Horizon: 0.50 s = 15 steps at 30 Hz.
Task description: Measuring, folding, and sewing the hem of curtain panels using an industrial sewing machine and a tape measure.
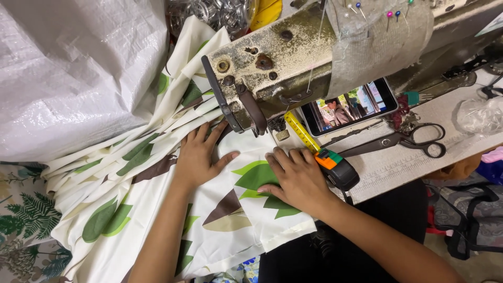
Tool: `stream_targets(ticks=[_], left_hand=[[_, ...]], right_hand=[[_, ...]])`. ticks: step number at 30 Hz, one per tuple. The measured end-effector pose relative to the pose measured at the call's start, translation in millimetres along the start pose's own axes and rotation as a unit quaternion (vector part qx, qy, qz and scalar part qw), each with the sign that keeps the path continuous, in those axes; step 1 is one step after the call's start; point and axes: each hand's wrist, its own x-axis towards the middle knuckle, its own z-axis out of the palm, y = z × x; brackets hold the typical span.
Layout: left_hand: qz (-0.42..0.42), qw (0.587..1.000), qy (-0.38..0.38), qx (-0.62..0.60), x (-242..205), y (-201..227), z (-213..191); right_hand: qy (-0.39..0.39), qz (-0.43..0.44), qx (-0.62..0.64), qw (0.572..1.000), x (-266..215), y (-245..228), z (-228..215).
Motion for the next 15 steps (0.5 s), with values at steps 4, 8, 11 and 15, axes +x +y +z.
stream_targets(ticks=[4, 8, 11, 15], left_hand=[[0.001, 1.000, 0.006, 0.006, 6, -5, 0], [0.008, 1.000, 0.025, 0.000, 7, -2, -6], [0.016, 0.999, 0.039, -0.017, 11, -5, -6], [0.036, 0.997, 0.061, -0.025, 16, -16, 0]], right_hand=[[-0.010, 0.008, 0.002, 1.000, 4, 1, 2], [-0.010, 0.006, -0.002, 1.000, 9, 3, 6], [-0.009, 0.009, -0.002, 1.000, 13, 3, 5], [-0.026, 0.011, 0.001, 1.000, 17, 3, 6]])
